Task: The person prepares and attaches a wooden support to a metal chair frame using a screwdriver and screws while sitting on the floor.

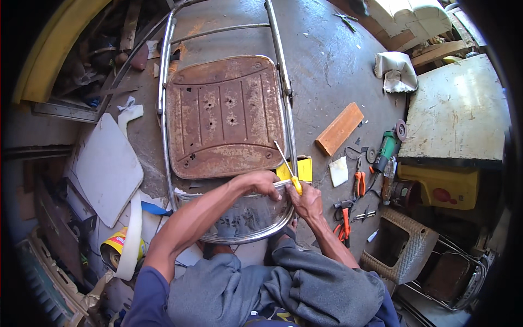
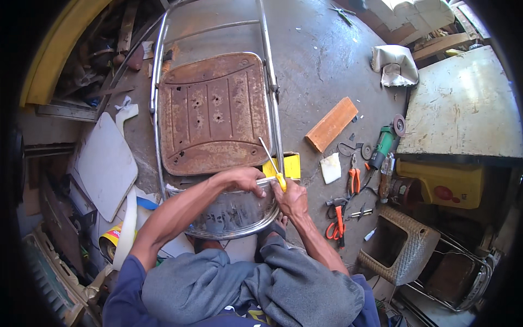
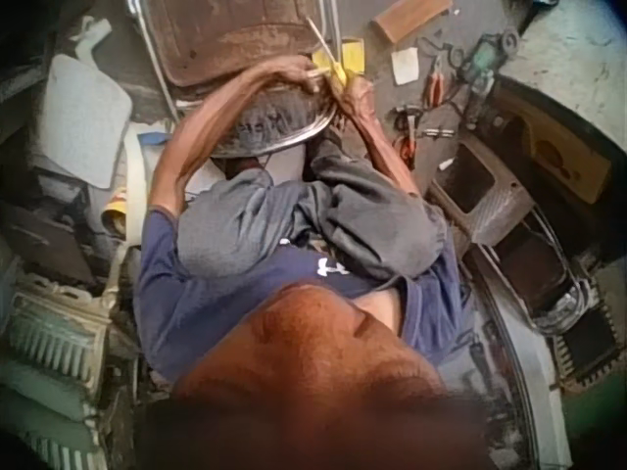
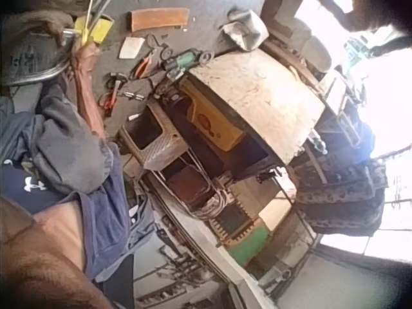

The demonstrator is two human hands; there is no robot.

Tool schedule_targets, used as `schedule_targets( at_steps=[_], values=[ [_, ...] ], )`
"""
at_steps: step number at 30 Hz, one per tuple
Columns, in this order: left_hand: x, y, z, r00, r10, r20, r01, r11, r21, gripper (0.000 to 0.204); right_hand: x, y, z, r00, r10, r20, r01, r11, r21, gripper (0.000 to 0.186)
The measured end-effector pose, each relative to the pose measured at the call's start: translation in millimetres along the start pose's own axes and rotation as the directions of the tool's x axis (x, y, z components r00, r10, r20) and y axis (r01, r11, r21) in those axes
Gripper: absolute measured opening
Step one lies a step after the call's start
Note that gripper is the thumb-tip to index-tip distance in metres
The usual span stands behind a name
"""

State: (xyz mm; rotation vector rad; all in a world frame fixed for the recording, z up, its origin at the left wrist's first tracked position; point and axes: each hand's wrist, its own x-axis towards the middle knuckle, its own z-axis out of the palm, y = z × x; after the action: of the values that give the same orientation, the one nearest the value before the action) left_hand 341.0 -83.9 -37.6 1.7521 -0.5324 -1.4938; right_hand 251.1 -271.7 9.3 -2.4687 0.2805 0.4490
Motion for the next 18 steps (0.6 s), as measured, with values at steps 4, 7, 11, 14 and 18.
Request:
schedule_targets(
  at_steps=[4,7,11,14,18],
  values=[
    [3,3,-4,0.995,-0.004,0.095,0.026,0.971,-0.239,0.043,3,2,-1,0.998,-0.004,0.056,0.004,1.000,0.002,0.038],
    [1,-6,-1,0.996,-0.022,0.090,0.047,0.959,-0.280,0.043,2,4,8,0.989,-0.146,0.013,0.147,0.989,-0.034,0.028],
    [-1,-5,1,0.998,0.013,0.060,0.008,0.939,-0.345,0.042,1,-1,6,0.977,-0.215,0.000,0.214,0.975,-0.059,0.023],
    [2,-6,4,0.998,0.050,0.038,-0.034,0.941,-0.336,0.043,-1,-6,-1,0.974,-0.228,0.006,0.228,0.971,-0.073,0.024],
    [4,-6,0,0.994,-0.048,0.097,0.074,0.957,-0.281,0.045,8,-6,-3,0.994,-0.062,0.093,0.081,0.971,-0.224,0.029]
  ],
)
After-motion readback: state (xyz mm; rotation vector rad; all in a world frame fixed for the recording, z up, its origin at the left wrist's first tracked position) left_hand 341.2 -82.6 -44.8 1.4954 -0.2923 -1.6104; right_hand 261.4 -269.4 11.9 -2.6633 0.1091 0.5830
